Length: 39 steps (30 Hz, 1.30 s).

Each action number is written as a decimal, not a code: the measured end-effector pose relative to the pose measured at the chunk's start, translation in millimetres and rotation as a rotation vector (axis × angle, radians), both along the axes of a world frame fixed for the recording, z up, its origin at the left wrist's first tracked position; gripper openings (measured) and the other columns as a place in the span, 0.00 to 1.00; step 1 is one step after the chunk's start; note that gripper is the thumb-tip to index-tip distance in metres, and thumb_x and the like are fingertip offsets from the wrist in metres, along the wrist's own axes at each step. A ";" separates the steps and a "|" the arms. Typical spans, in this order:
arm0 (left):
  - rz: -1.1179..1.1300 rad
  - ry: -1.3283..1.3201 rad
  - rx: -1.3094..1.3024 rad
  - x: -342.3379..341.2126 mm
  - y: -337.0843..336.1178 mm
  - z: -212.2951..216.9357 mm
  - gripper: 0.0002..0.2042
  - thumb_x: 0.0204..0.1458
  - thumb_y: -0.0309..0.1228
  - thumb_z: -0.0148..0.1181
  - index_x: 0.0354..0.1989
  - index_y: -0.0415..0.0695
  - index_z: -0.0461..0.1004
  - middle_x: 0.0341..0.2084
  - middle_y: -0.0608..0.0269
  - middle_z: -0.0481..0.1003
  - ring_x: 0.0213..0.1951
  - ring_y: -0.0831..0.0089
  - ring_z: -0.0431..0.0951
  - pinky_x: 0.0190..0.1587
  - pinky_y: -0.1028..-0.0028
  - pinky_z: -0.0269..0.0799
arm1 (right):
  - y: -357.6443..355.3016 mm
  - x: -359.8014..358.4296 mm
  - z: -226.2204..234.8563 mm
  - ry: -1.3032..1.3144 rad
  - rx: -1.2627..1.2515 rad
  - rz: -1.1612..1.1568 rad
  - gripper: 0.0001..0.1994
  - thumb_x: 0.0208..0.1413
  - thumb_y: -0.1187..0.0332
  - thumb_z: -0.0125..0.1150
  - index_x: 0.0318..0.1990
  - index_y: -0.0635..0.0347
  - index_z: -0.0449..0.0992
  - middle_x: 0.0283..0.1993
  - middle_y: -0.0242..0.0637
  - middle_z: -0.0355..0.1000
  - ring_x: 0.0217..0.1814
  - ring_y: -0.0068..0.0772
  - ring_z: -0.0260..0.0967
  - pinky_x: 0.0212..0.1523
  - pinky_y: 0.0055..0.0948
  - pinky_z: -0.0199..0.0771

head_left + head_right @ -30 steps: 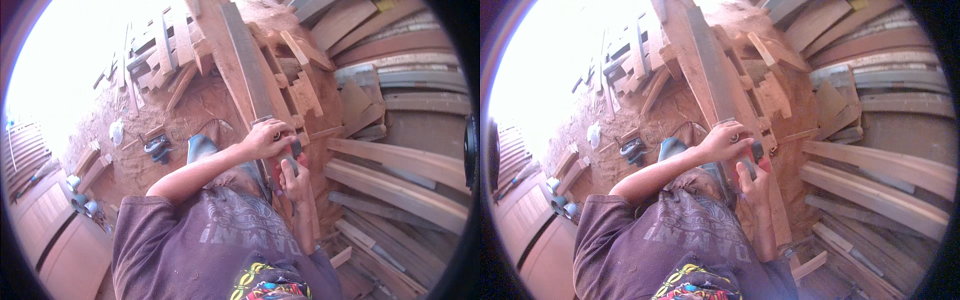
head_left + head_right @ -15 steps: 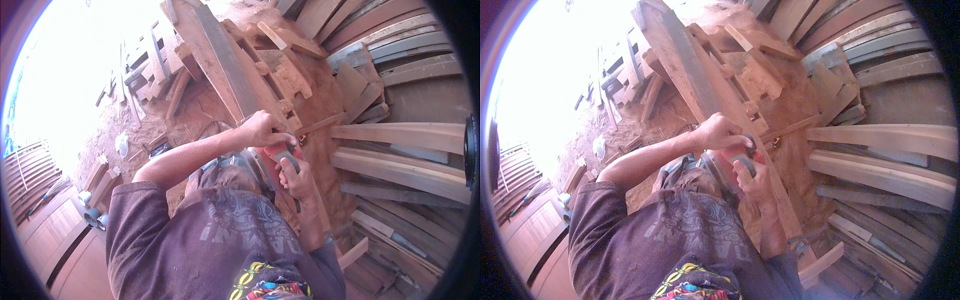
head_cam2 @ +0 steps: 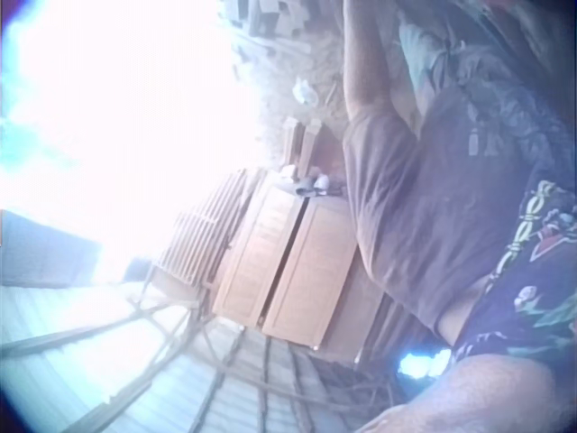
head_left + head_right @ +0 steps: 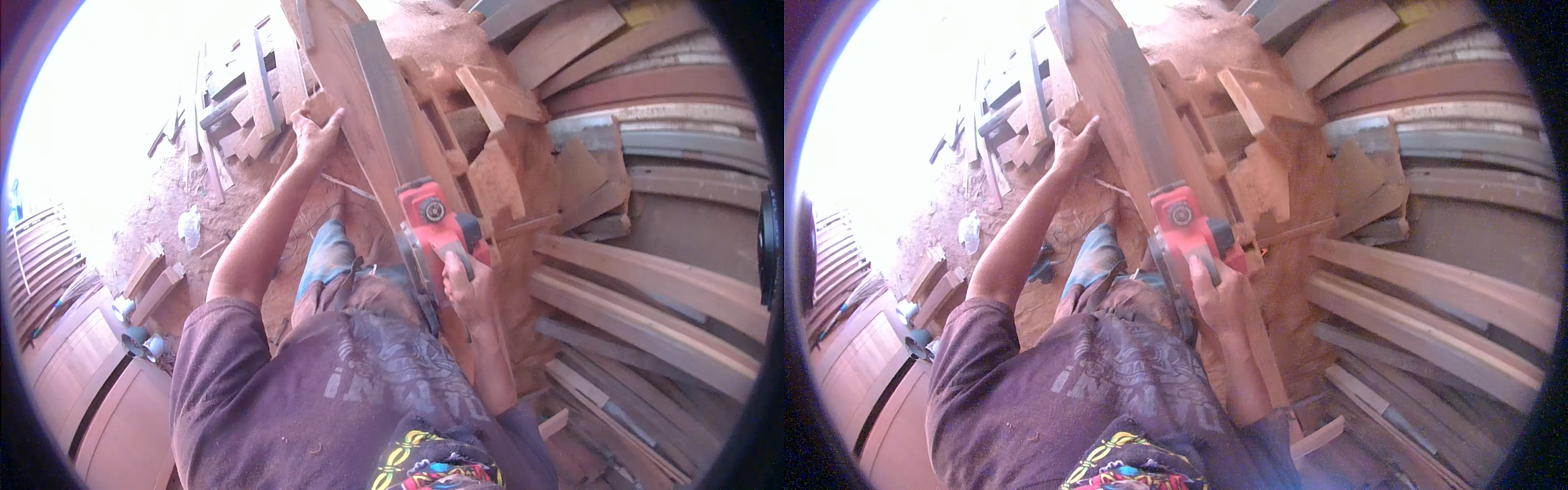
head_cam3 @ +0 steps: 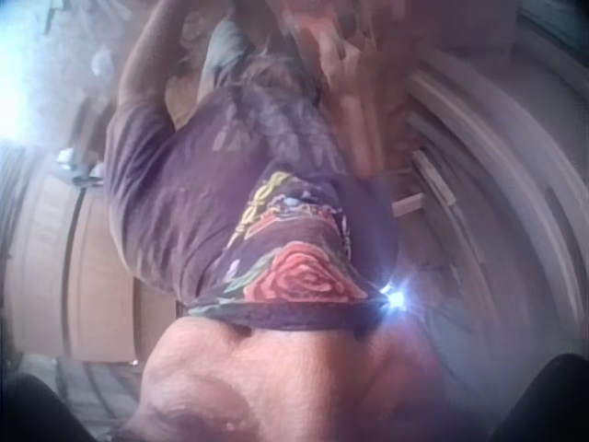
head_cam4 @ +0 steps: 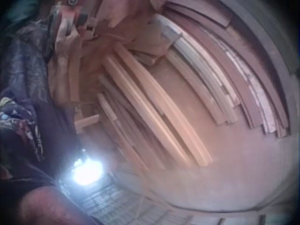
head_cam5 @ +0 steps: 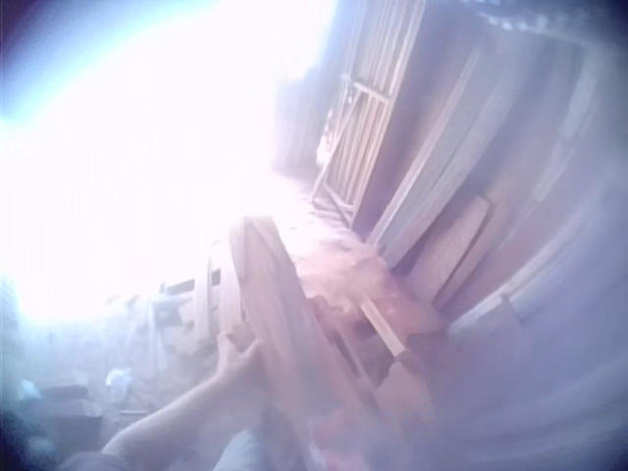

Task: The person uses a circular saw to cut a wooden plank on a workbench, then switches to an electric sander to smooth the cut edges. The person handles the plank and tools directly, moving the plank to align cuts and sanding multiple edges.

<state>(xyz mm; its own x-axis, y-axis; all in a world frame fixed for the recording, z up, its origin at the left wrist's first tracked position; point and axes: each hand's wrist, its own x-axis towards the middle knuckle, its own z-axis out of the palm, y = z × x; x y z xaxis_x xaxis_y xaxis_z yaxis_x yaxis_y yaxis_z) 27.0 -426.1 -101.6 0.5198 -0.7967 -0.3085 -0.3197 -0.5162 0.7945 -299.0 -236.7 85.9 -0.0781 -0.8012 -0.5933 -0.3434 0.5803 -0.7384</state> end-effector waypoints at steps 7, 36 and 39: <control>-0.005 0.210 -0.080 3.1 -1.4 -18.5 0.52 0.52 0.41 0.78 0.78 0.36 0.48 0.67 0.37 0.67 0.70 0.46 0.69 0.74 0.58 0.63 | -185.1 75.0 -17.4 -0.136 -0.149 0.053 0.23 0.70 0.55 0.59 0.25 0.61 0.79 0.19 0.24 0.69 0.18 0.17 0.65 0.21 0.25 0.64; -0.179 0.236 -0.034 25.5 -24.3 -16.0 0.49 0.52 0.48 0.80 0.71 0.33 0.54 0.59 0.43 0.74 0.58 0.61 0.79 0.59 0.64 0.80 | 47.0 -8.9 4.7 -0.042 0.047 -0.061 0.19 0.70 0.58 0.58 0.28 0.61 0.75 0.21 0.24 0.68 0.22 0.17 0.64 0.23 0.27 0.61; -0.197 0.119 -0.061 28.7 -21.1 -20.9 0.49 0.52 0.49 0.81 0.71 0.32 0.56 0.59 0.42 0.74 0.58 0.60 0.80 0.58 0.64 0.80 | -24.1 18.9 -2.3 -0.058 0.008 -0.002 0.19 0.70 0.59 0.58 0.27 0.62 0.75 0.23 0.24 0.69 0.24 0.17 0.65 0.25 0.29 0.62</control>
